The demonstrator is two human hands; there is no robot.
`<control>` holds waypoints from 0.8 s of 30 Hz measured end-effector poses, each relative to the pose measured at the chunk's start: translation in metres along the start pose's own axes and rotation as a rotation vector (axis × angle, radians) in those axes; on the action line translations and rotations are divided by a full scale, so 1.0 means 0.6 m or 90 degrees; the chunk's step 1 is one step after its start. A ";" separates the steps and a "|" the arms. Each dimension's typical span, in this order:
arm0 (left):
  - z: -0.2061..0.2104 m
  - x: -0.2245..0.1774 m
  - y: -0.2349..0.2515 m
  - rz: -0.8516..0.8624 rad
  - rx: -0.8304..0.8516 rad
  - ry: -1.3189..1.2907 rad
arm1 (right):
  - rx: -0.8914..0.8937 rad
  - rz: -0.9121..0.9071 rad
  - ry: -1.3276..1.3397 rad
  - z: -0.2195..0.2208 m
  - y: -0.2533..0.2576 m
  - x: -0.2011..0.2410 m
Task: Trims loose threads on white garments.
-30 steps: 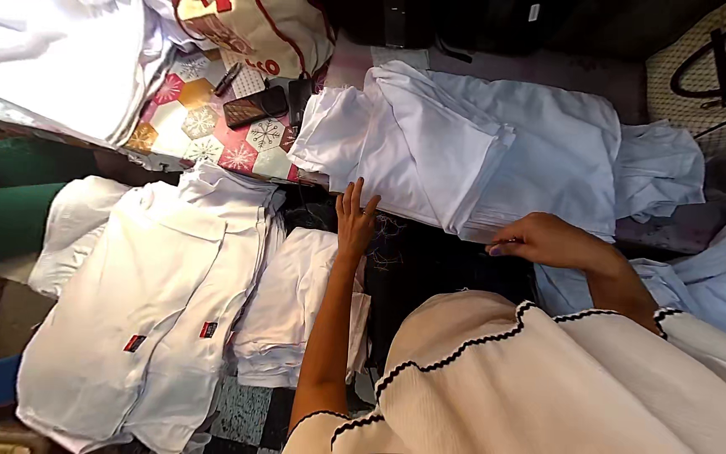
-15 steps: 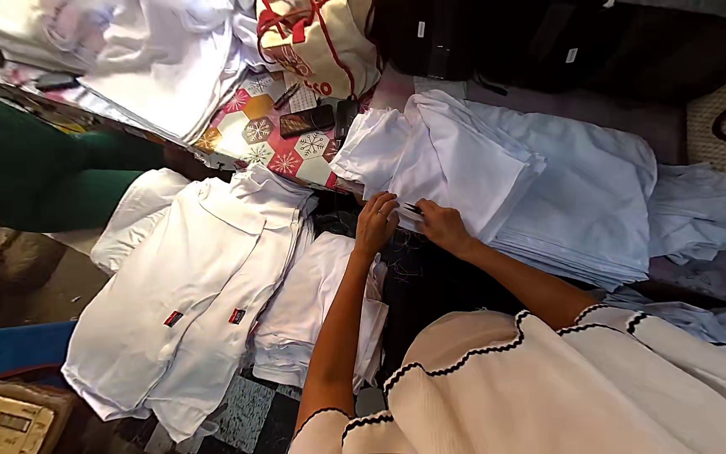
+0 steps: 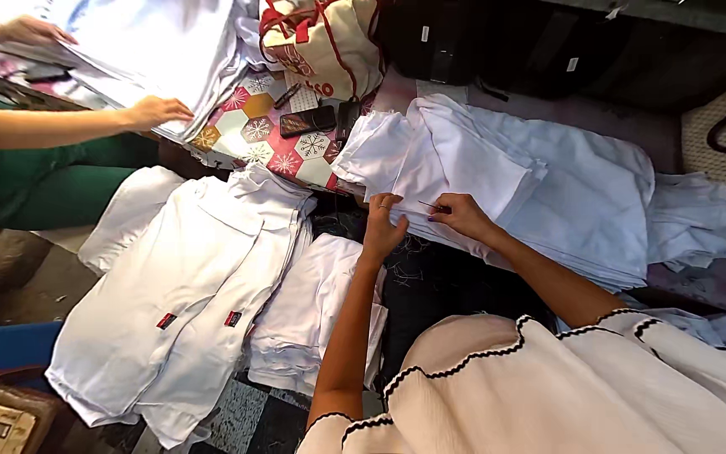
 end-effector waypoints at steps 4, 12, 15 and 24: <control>0.011 -0.031 -0.013 0.123 -0.188 0.108 | -0.107 -0.197 -0.225 -0.043 -0.011 0.083; 0.092 0.065 -0.081 -0.121 -0.060 0.111 | 0.140 0.058 -0.322 -0.072 -0.072 -0.038; 0.058 0.010 -0.069 -0.145 -0.133 0.024 | 0.066 0.036 -0.215 -0.089 -0.052 -0.002; 0.142 0.033 -0.037 -0.129 0.047 -0.001 | 0.088 0.054 -0.095 -0.020 -0.012 -0.049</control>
Point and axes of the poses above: each hand's wrist, its own y-axis towards the middle knuckle, its own z-axis out of the palm, x = y × z, the point moved 10 cm from there along y, towards the middle knuckle, and after that the axes turned 14 degrees about -z, right-handed, at the moved point
